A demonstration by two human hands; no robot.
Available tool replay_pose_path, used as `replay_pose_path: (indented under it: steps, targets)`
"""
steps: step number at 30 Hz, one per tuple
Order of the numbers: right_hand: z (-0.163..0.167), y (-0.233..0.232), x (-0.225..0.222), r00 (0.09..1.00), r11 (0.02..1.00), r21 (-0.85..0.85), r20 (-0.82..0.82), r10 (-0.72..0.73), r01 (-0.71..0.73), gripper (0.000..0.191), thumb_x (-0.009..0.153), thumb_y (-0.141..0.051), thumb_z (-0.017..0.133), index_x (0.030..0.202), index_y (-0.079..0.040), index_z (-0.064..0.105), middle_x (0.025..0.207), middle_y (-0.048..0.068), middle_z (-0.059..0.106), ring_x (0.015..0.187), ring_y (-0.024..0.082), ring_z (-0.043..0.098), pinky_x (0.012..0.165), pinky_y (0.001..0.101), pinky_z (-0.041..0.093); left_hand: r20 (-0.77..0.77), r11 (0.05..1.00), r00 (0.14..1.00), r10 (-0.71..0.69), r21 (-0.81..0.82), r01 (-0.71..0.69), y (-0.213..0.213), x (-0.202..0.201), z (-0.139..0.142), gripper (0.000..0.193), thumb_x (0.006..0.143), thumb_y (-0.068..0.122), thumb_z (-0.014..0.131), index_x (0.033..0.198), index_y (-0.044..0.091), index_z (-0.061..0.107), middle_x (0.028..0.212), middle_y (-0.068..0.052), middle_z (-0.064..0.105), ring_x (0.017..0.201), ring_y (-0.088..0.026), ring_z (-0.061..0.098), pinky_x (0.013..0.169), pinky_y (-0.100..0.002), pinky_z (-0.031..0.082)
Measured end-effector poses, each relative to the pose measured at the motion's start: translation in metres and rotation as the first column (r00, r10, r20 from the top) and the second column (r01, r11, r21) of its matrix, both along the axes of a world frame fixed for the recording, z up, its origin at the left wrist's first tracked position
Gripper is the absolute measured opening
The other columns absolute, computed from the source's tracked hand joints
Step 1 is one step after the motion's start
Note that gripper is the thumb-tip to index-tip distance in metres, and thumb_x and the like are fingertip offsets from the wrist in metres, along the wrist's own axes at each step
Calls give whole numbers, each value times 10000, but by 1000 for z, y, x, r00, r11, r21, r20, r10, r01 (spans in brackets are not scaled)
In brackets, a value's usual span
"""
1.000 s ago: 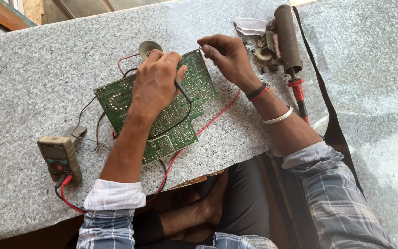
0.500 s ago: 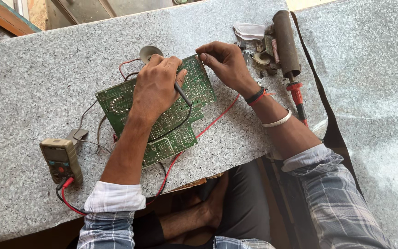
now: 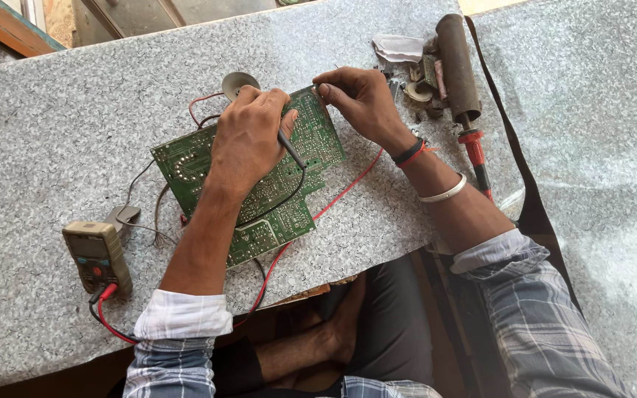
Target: The person uses a multimeter to test points on a green circuit board. They hold the black probe in one hand and the red probe in the other, touching various solder points on the board while seated at a workbench.
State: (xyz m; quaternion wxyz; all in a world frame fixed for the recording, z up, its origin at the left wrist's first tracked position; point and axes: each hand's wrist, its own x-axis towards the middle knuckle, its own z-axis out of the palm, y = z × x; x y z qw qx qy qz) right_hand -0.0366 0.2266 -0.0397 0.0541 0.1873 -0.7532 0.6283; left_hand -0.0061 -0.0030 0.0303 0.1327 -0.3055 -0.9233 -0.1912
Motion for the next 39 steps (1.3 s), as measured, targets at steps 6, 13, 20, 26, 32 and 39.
replay_pose_path:
  steps: [6,13,20,26,32,39]
  targets:
    - [0,3,2,996,983,163,5,-89,87,231,1011,-137,704,1187,5,755,939,96,793,715,91,680,629,256,577,57,998,998,33,-50,-30,3,1,-1,244,1027,257,644,1077,20,677,958,-134,739,988,-296,656,861,-465,571]
    - [-4,23,-14,982,981,30,-17,-190,191,203,1022,-133,673,1178,-17,729,972,69,791,692,74,718,577,231,613,34,998,999,23,-64,-21,2,-2,-7,242,1039,262,646,1072,24,678,970,-133,741,992,-295,653,882,-465,569]
    - [-2,19,0,976,998,16,-208,-57,62,159,1080,-35,666,1227,-1,716,1033,95,778,836,97,692,688,253,572,69,999,996,49,-2,-49,2,-3,-9,276,1018,279,668,1102,18,694,957,-181,723,963,-288,679,836,-454,587]
    - [11,9,7,960,947,278,-268,-85,161,181,1022,-52,702,1201,-38,731,1000,74,791,791,100,732,683,257,594,55,999,997,48,-4,-48,3,0,-3,269,1014,268,671,1090,11,690,936,-178,718,949,-302,681,830,-463,588]
    - [10,9,5,962,932,330,-264,-65,153,188,1010,-53,705,1194,-43,741,984,74,794,793,101,744,694,265,602,48,999,998,46,-15,-45,3,-1,-4,272,1020,270,666,1104,13,692,927,-171,713,946,-291,683,827,-461,592]
    - [10,10,8,967,946,300,-251,-47,123,170,1007,-42,706,1174,-26,732,961,80,789,775,107,732,674,257,594,89,998,994,56,-12,-55,3,-1,-8,293,1019,280,667,1127,9,696,939,-186,702,933,-275,686,802,-444,602]
